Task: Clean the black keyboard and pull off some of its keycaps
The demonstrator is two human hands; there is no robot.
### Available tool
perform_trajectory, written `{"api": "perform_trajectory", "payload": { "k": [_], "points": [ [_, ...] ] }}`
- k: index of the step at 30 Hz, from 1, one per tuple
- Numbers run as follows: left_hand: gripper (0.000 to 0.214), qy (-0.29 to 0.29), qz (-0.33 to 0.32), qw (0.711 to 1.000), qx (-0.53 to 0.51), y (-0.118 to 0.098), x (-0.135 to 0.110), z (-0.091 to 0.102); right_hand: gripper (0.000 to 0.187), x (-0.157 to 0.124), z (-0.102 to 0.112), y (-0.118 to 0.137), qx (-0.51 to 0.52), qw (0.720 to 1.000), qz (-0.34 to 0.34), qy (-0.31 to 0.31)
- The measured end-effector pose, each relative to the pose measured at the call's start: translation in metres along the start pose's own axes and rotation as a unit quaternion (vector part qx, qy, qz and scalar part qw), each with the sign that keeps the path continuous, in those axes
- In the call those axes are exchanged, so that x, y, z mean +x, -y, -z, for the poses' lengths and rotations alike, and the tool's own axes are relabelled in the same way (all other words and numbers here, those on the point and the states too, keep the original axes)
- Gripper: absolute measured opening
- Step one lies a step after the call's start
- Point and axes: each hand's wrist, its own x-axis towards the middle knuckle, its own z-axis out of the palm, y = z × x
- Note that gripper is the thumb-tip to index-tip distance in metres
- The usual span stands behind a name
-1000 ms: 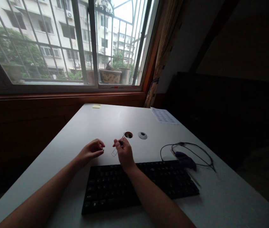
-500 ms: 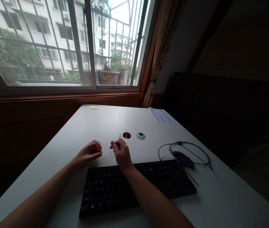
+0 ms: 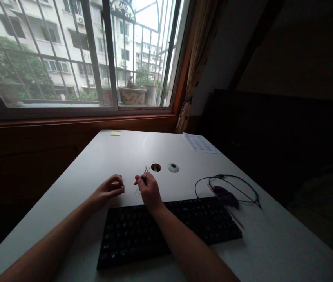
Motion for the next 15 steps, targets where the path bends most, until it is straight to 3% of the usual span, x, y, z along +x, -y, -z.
{"api": "perform_trajectory", "payload": {
  "k": [15],
  "points": [
    [0.039,-0.008,0.014,1.000,0.016,0.0028,0.0007,0.0012,0.031,0.0000,-0.0020,-0.0038,-0.004,1.000,0.017,0.005]
  ]
}}
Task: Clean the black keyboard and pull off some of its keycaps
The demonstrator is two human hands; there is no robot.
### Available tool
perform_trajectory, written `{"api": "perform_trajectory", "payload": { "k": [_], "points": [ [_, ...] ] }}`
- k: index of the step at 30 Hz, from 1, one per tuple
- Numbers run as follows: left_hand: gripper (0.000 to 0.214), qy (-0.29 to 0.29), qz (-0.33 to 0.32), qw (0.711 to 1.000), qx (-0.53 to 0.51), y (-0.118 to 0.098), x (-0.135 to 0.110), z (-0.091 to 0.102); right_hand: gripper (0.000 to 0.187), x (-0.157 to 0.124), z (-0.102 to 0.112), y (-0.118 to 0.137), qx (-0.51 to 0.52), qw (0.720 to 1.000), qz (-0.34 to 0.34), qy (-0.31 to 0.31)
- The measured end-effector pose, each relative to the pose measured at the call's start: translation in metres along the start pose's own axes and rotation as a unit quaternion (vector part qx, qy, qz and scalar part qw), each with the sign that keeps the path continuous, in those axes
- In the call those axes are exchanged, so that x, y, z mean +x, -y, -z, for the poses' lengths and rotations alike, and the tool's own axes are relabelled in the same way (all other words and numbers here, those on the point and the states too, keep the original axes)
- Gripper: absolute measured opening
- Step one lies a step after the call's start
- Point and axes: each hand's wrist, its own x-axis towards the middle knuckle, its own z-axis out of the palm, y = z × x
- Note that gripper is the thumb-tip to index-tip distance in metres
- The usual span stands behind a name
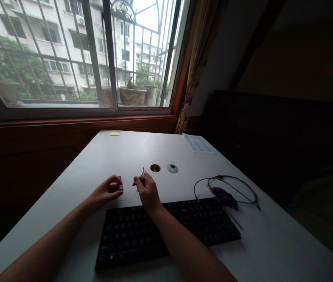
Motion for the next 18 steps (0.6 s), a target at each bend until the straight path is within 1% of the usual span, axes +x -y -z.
{"api": "perform_trajectory", "payload": {
  "k": [6,18],
  "points": [
    [0.041,-0.014,0.004,1.000,0.004,-0.0001,0.0010,-0.0003,0.031,0.0005,0.0003,0.0013,-0.004,1.000,-0.001,0.003],
    [0.039,-0.011,0.004,1.000,-0.003,0.0061,0.0022,0.0019,0.031,-0.0002,0.0017,0.0026,-0.008,1.000,-0.004,0.009]
  ]
}}
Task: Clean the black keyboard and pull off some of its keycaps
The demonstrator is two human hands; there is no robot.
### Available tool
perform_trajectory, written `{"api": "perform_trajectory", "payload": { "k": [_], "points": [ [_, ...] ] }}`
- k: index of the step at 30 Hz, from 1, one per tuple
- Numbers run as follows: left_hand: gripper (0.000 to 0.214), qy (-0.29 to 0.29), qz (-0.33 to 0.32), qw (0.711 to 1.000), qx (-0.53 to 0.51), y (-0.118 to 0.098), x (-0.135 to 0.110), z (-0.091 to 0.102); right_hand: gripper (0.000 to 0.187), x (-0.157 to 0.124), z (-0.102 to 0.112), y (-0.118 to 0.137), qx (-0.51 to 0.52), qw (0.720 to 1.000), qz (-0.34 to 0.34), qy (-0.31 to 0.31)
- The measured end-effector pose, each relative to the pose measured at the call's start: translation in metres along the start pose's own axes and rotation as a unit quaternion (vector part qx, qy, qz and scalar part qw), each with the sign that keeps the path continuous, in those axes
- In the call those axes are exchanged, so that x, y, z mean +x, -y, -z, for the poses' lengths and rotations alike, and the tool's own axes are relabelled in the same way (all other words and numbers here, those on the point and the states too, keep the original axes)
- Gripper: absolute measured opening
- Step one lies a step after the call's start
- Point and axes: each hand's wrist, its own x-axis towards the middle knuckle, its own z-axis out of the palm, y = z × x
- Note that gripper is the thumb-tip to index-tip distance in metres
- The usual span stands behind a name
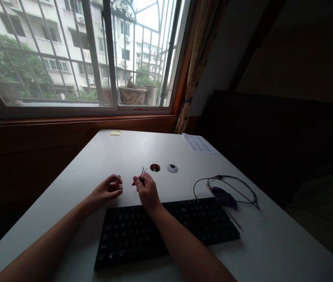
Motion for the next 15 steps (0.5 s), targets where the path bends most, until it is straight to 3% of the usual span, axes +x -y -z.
{"api": "perform_trajectory", "payload": {
  "k": [15],
  "points": [
    [0.030,-0.014,0.003,0.999,-0.050,0.0020,-0.0024,0.0029,0.031,-0.0006,-0.0010,-0.0014,0.007,1.000,-0.004,0.006]
  ]
}}
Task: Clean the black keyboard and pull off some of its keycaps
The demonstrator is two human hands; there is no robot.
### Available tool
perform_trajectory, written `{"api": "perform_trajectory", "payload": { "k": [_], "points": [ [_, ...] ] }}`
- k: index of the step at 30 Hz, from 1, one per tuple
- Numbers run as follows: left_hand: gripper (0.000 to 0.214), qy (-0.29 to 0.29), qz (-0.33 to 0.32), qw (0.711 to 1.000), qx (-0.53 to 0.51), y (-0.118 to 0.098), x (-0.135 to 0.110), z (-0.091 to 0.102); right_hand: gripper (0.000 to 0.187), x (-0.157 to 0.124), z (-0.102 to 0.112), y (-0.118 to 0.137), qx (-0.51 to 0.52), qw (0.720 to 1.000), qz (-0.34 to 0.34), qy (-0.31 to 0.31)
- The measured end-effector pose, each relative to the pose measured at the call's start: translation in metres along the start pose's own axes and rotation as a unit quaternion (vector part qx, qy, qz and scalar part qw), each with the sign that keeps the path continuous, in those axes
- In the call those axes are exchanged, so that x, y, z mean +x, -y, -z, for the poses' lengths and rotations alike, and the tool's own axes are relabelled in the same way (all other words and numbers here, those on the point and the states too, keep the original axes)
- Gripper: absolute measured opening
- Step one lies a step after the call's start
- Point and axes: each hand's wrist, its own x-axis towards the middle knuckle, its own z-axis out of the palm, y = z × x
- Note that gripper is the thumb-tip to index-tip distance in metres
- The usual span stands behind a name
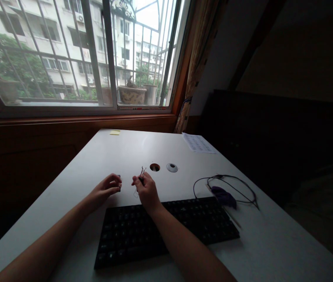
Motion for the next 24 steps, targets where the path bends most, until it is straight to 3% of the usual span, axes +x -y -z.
{"api": "perform_trajectory", "payload": {
  "k": [24],
  "points": [
    [0.026,-0.002,-0.025,0.999,0.025,-0.0055,-0.0011,-0.0041,0.030,-0.0004,0.0003,0.0019,-0.003,1.000,-0.003,0.008]
  ]
}}
